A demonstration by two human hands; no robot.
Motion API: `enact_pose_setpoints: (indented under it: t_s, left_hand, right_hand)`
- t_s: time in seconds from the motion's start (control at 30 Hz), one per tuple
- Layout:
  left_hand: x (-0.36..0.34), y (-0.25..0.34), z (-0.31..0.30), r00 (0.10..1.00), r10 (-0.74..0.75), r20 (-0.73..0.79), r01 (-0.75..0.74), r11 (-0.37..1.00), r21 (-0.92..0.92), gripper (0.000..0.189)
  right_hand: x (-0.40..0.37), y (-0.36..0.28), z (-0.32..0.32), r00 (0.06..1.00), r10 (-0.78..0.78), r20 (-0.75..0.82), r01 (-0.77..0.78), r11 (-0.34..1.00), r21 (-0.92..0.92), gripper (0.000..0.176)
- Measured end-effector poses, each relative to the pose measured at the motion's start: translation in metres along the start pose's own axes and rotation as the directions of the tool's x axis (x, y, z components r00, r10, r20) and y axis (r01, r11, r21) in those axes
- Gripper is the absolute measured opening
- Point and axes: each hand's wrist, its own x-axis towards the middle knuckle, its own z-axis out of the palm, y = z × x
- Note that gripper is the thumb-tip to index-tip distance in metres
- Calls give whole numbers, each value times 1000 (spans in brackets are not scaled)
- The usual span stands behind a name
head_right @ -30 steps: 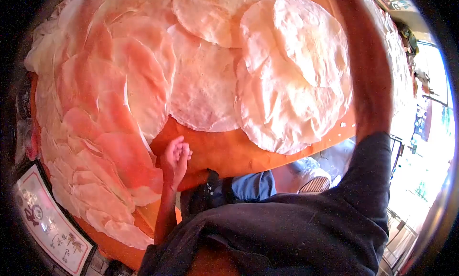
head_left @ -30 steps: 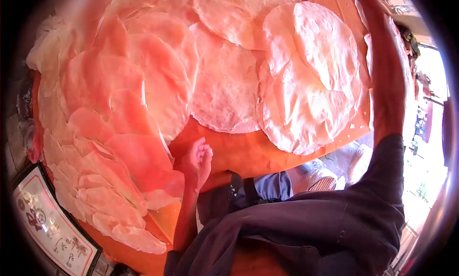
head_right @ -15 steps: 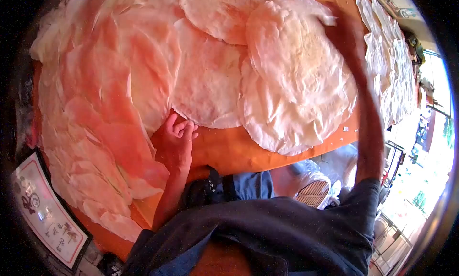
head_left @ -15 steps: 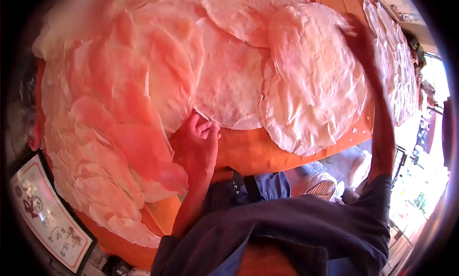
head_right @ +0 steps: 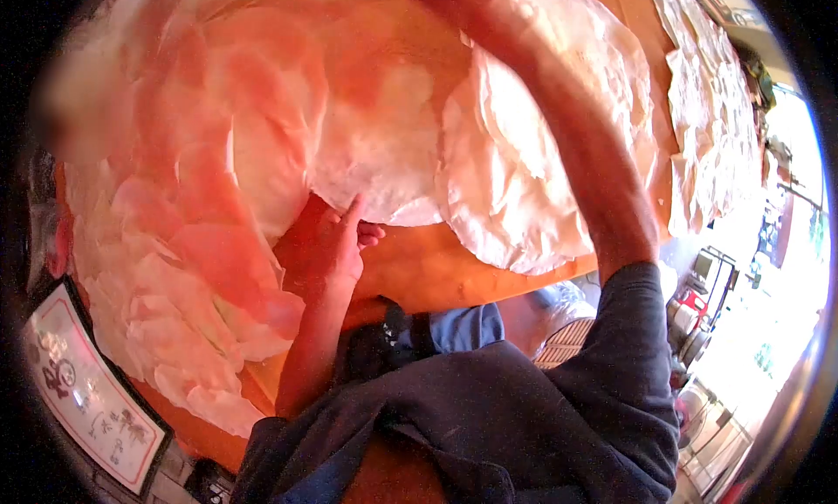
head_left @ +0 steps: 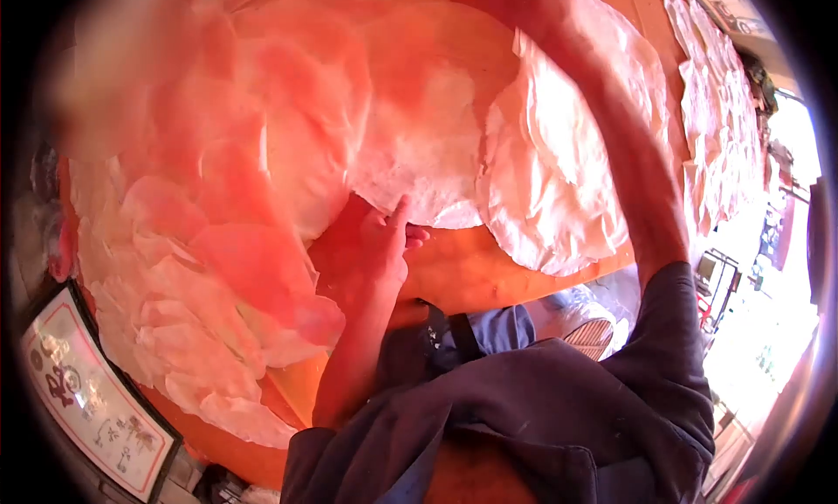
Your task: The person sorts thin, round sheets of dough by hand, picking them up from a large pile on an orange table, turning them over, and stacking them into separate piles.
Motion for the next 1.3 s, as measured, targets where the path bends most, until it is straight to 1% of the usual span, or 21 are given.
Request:
enact_pose_setpoints:
  t_s: [0.1, 0.2, 0.27, 0.33, 0.37, 0.43, 0.47, 0.5, 0.53, 0.57, 0.6, 0.67, 0.7, 0.8, 0.9, 0.97, 1.03, 1.07, 1.13, 1.2, 1.3]
  left_hand:
    - [-11, 4, 6, 948, 295, 116, -291, 955, -53, 21]
    - [-36, 31, 14, 808, 588, 28, -587, 803, 103, 21]
    - [-56, 46, 12, 669, 731, 135, -737, 676, -14, 16]
    - [-46, 53, -22, 547, 825, 142, -805, 565, -184, 24]
    - [-52, 62, -39, 475, 879, 41, -879, 476, -21, 26]
    - [-78, 107, -51, 431, 899, -81, -900, 434, 31, 25]
    - [-94, 133, -49, 488, 866, -113, -873, 481, -88, 22]
    - [-96, 143, -47, 133, 991, -26, -989, 134, 58, 25]
    - [-105, 156, -40, 5, 999, 33, -995, 1, 98, 25]
    - [-114, 169, -27, -52, 995, 90, -992, -63, 114, 26]
    - [-121, 176, -9, 9, 987, 163, -995, -7, 96, 26]
    - [-128, 172, 37, 111, 921, 373, -992, 82, 92, 27]
    - [-126, 158, 66, 100, 852, 514, -993, 53, 105, 27]
    - [-98, 98, 135, -35, 573, 818, -977, -191, 93, 28]
    - [-52, 32, 142, -4, 384, 923, -922, -358, 145, 30]
    - [-35, 22, 128, 29, 367, 930, -907, -382, 179, 31]
    - [-27, 40, 101, 49, 538, 842, -910, -323, 259, 32]
    - [-26, 56, 80, 70, 643, 762, -895, -296, 332, 33]
    - [-16, 86, 39, 257, 775, 577, -671, -286, 684, 36]
    - [11, 97, 4, 269, 846, 461, -474, -300, 828, 49]
    - [36, 82, -19, 232, 824, 517, -299, -445, 844, 58]
  right_hand:
    - [24, 49, -102, 979, 159, -130, -86, 892, 443, 12]
    - [-9, 109, -182, 926, 366, -93, -151, 584, 797, 14]
    - [-56, 152, -219, 888, 459, 28, -213, 356, 910, 17]
    - [-134, 217, -194, 615, 788, -25, -248, 223, 943, 15]
    - [-169, 198, -187, 559, 829, 28, -338, 196, 920, 19]
    - [-251, 164, -160, 464, 883, 73, -478, 180, 860, 27]
    - [-291, 155, -137, 434, 898, 70, -533, 193, 824, 30]
    - [-326, 140, -119, 327, 945, 28, -692, 220, 688, 30]
    - [-358, 127, -102, 223, 964, 141, -736, 72, 673, 29]
    - [-386, 114, -85, 118, 960, 255, -763, -77, 641, 28]
    - [-403, 104, -78, 16, 932, 363, -773, -219, 595, 27]
    - [-416, 92, -78, 37, 924, 380, -711, -243, 660, 26]
    - [-422, 86, -78, 51, 919, 392, -679, -256, 688, 27]
    - [-411, 82, -96, 120, 932, 343, -693, -168, 701, 29]
    - [-424, 93, -99, 59, 950, 307, -727, -170, 666, 32]
    - [-430, 87, -105, 87, 982, 167, -780, -37, 625, 35]
    - [-426, 70, -113, 192, 981, 4, -766, 148, 626, 34]
    - [-421, 64, -113, 192, 981, 16, -765, 139, 629, 31]
    - [-401, 46, -106, 292, 948, 126, -686, 116, 718, 29]
    - [-350, 13, -96, 423, 859, 287, -669, 83, 739, 25]
    - [-261, -41, -63, 620, 573, 536, -624, -55, 780, 26]
